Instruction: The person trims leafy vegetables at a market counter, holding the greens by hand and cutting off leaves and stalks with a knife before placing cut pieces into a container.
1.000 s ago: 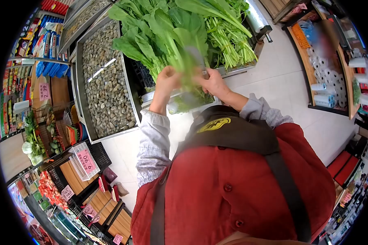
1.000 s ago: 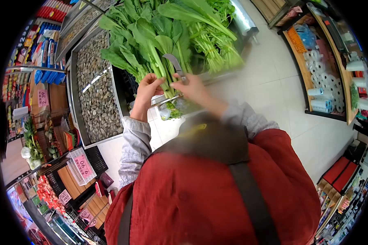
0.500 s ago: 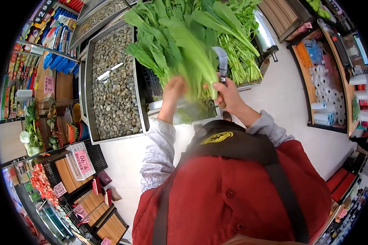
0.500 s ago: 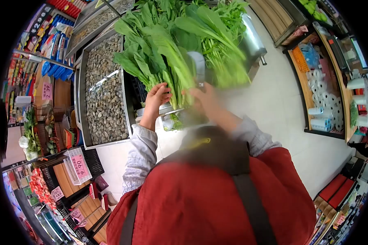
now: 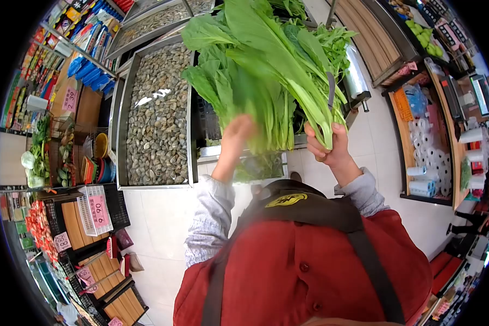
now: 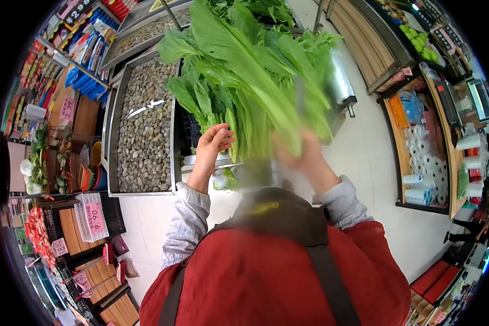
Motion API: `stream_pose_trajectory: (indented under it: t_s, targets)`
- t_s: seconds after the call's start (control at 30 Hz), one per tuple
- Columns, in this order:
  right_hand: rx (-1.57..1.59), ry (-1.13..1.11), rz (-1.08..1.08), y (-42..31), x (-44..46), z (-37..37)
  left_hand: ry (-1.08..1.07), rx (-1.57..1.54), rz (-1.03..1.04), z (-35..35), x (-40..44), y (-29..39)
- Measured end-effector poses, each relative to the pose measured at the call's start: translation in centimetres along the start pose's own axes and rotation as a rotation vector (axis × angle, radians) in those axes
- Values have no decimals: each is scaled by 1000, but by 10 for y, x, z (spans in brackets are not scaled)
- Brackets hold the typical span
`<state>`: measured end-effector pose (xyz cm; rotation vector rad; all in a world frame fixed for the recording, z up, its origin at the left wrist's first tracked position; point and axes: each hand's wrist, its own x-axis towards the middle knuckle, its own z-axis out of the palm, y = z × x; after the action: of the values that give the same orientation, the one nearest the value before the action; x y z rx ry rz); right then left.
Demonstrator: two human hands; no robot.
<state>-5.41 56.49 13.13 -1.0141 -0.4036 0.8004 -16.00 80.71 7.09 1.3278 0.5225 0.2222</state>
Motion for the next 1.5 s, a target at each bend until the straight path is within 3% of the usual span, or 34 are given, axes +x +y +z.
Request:
stream_pose_trajectory:
  t_s: [0.03, 0.13, 0.27, 0.37, 0.43, 0.47, 0.6, 0.73, 0.93, 1.03, 1.17, 1.23, 1.27, 1.3, 1.37, 1.4, 1.47, 1.5]
  targets:
    - [-59, -6, -3, -2, 1, 3, -8, -22, 14, 4, -8, 10]
    - [292, 66, 104, -4, 3, 14, -33, -65, 70, 15, -31, 37]
    - [-558, -123, -80, -21, 8, 28, -75, -141, 122, 36, -55, 62]
    - [-680, -316, -89, 1, 15, 14, -121, -162, 175, 43, -59, 53]
    - [-755, -358, -224, 11, 14, 10, 51, -32, 85, 45, -64, 44]
    - [-745, -372, -217, 13, 14, 6, 50, -178, 44, 47, -69, 41]
    - [-492, -274, 90, 15, 10, -11, 105, -319, 48, 53, -85, 23]
    - [-574, -223, 337, 29, 7, -28, 163, -348, 41, 56, -102, -3]
    - [-560, -348, 348, 31, 8, -28, 328, -575, 122, 85, -133, -16]
    - [-532, -484, 302, 33, 10, -26, 358, -514, 80, 89, -151, -34]
    - [-451, -595, 494, 29, 10, -10, 542, -620, 124, 111, -184, -31]
    - [-461, -670, 485, 35, 9, -2, 597, -409, -171, 106, -207, -43]
    - [-457, -721, 474, 42, 9, -2, 628, -270, -174, 110, -219, -46]
    - [-460, -754, 485, 46, 8, 1, 696, -78, -65, 118, -234, -51]
    - [-565, -805, 411, 52, 1, 14, 804, 383, -84, 132, -257, -34]
    - [-597, -841, 385, 53, -4, 22, 868, 377, -92, 132, -265, -33]
    - [-652, -926, 370, 73, -11, 33, 949, 1031, 300, 128, -276, -32]
    - [-576, -955, 444, 70, -21, 50, 991, 1038, 233, 129, -286, -41]
